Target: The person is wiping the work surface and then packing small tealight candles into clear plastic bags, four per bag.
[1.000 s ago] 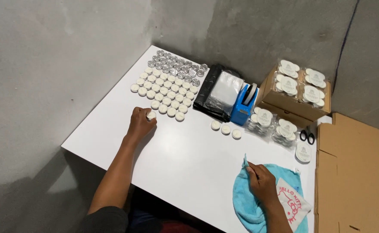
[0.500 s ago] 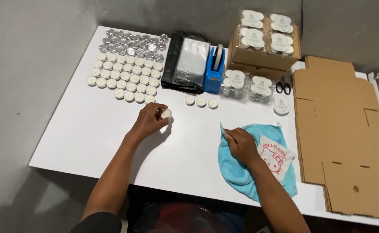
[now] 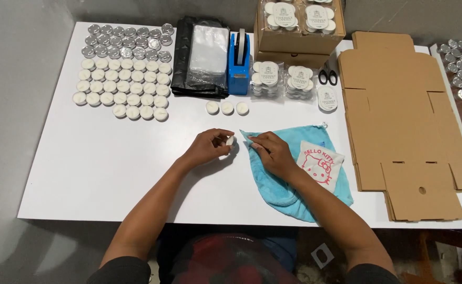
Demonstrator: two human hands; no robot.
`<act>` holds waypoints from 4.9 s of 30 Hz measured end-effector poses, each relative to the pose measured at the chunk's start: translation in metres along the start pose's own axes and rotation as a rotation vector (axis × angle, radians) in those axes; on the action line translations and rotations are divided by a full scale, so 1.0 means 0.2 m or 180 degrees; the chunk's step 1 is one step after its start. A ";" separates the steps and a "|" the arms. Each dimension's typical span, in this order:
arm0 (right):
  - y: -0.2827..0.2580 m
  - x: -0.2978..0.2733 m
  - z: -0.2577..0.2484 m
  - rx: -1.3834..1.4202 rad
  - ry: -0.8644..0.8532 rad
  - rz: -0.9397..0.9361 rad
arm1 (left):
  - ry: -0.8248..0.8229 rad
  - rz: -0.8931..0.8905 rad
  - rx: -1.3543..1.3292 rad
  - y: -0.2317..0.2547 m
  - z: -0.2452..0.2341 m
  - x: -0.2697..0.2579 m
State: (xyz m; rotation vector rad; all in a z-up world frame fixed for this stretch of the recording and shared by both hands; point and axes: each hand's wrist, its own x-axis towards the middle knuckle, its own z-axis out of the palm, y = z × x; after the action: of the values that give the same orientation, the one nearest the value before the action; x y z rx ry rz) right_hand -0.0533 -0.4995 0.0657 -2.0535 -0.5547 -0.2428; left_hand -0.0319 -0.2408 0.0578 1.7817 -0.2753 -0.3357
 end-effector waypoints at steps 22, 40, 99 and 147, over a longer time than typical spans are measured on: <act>-0.05 0.03 0.10 0.0565 -0.0167 -0.0173 | -0.0244 -0.0432 -0.1947 -0.03 0.08 -0.02; -0.11 0.07 0.07 0.1169 -0.0375 0.1008 | -0.0559 -0.0152 -0.2088 -0.03 0.11 -0.01; -0.19 -0.01 0.11 -0.0059 0.0582 -0.0313 | 0.0594 -0.0434 -0.2335 0.04 0.23 -0.04; 0.00 -0.08 -0.13 -0.0135 0.0152 0.0147 | 0.2009 0.0726 0.1745 -0.10 -0.26 0.19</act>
State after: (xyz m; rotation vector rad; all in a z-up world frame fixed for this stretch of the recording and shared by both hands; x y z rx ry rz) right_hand -0.0668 -0.5268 0.0738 -2.0936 -0.4758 -0.2777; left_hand 0.0235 -0.2034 0.0469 2.2586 -0.1162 0.5129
